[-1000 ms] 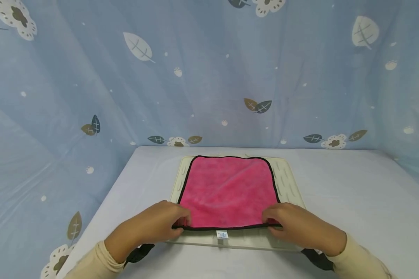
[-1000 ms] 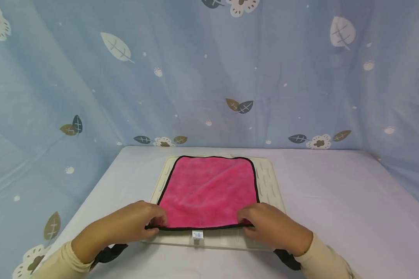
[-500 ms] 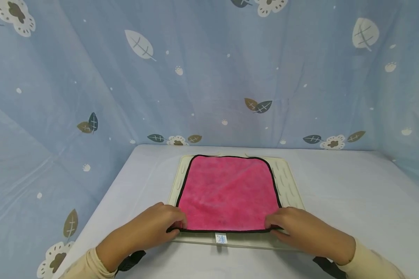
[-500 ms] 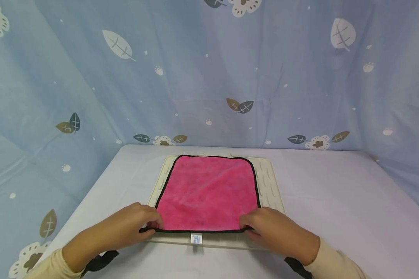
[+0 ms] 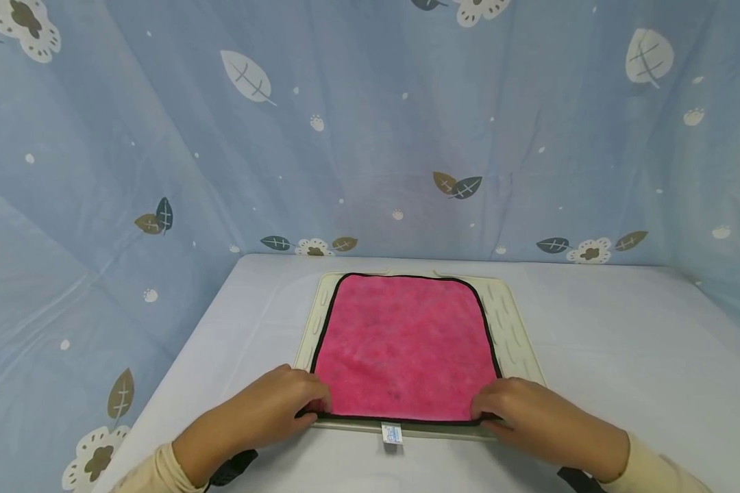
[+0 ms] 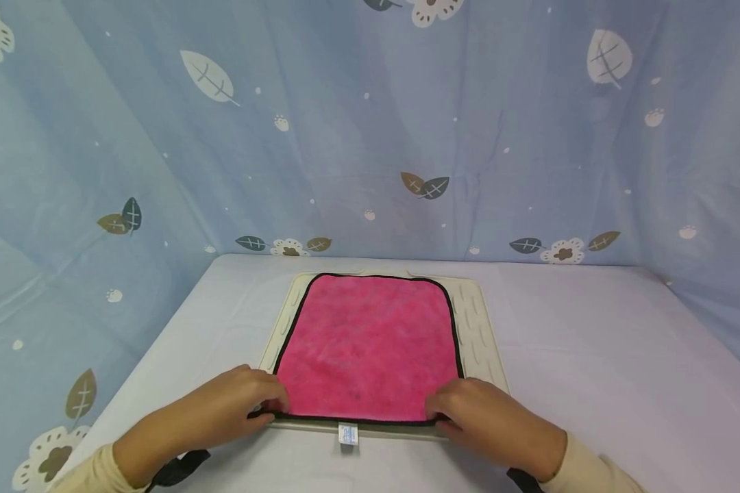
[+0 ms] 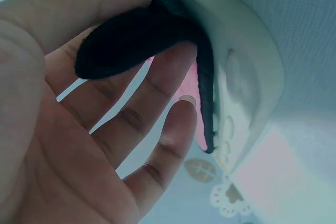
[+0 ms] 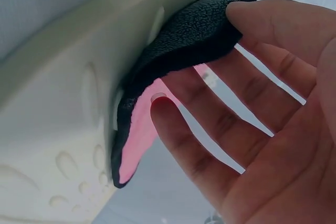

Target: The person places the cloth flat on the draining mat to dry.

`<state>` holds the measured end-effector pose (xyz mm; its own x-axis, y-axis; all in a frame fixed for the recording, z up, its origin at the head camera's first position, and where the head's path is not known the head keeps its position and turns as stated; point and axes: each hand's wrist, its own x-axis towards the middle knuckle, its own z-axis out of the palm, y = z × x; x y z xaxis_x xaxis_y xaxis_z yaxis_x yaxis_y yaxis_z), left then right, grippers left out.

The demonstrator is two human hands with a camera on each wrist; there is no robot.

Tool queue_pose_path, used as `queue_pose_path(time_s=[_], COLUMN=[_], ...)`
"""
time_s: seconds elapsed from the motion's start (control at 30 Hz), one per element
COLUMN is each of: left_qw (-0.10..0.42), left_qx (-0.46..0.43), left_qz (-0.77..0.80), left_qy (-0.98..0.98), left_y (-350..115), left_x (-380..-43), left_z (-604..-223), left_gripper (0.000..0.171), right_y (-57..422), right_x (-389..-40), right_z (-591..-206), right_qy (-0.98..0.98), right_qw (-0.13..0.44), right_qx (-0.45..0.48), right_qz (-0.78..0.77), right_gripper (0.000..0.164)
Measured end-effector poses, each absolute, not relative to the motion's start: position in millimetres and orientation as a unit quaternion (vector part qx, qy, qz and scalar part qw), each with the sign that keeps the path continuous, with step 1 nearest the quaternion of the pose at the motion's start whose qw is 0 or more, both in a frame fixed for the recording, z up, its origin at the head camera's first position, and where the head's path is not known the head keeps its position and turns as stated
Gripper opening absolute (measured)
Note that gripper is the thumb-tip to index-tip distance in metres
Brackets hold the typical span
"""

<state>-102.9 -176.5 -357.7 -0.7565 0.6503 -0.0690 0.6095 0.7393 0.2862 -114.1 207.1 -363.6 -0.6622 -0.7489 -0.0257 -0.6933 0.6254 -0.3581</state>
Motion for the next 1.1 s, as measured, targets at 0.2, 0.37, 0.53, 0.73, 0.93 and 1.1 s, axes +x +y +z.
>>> queue_pose_path(time_s=[0.2, 0.37, 0.53, 0.73, 0.93, 1.1], left_qw=[0.08, 0.074, 0.08, 0.079, 0.073, 0.085], left_qx=[0.346, 0.358, 0.355, 0.35, 0.35, 0.344], left_qz=[0.13, 0.131, 0.131, 0.14, 0.145, 0.147], left_qy=[0.926, 0.922, 0.922, 0.923, 0.922, 0.924], left_y=[-176.1, -176.9, -177.5, -178.3, -177.8, -175.7], left_x=[-101.3, -99.8, -99.0, -98.6, -99.4, -100.4], left_z=[-360.5, -362.7, -362.8, -363.4, -364.2, -363.5], left_gripper=[0.022, 0.025, 0.023, 0.018, 0.019, 0.018], right_y=[205.9, 206.9, 206.8, 205.2, 204.0, 201.2], right_x=[-112.2, -110.0, -109.2, -109.7, -108.5, -107.4], right_z=[-367.8, -373.5, -376.3, -377.3, -380.7, -381.6], right_qy=[0.896, 0.89, 0.888, 0.887, 0.884, 0.896], right_qw=[0.087, 0.063, 0.062, 0.064, 0.039, 0.057], right_qx=[-0.41, -0.43, -0.433, -0.431, -0.438, -0.412], right_qz=[-0.147, -0.14, -0.145, -0.152, -0.161, -0.154], right_gripper=[0.022, 0.024, 0.023, 0.014, 0.019, 0.018])
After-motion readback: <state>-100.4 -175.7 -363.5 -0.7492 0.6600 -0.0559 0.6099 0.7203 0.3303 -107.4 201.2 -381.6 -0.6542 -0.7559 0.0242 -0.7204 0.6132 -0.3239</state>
